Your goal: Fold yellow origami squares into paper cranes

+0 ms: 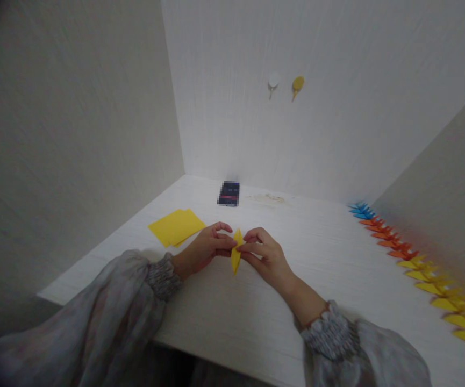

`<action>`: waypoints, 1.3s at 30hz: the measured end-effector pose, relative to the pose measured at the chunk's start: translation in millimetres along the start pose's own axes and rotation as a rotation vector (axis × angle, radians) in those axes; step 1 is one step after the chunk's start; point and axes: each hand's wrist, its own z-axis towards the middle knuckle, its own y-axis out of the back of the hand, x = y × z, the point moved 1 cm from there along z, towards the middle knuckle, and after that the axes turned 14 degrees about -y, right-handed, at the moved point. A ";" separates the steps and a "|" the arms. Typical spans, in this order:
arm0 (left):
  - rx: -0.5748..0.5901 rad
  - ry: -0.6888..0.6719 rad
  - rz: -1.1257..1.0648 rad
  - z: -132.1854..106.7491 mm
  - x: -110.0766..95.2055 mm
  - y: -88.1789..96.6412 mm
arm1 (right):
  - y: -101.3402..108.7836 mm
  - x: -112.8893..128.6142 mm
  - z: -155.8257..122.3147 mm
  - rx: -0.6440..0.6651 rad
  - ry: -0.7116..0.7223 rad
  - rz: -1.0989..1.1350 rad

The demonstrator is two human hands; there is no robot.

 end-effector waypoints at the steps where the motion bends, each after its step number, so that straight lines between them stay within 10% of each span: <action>1: 0.008 -0.008 -0.004 0.2 0.5 0.0 | -0.1 0.0 0.1 -0.013 -0.009 0.019; 16: 0.101 -0.185 0.068 -1.4 3.4 -1.6 | -15.7 -2.2 3.9 -0.099 -0.345 0.500; 39: 0.045 -0.258 0.172 0.3 7.1 2.7 | -24.5 7.1 1.6 -0.107 -0.575 0.600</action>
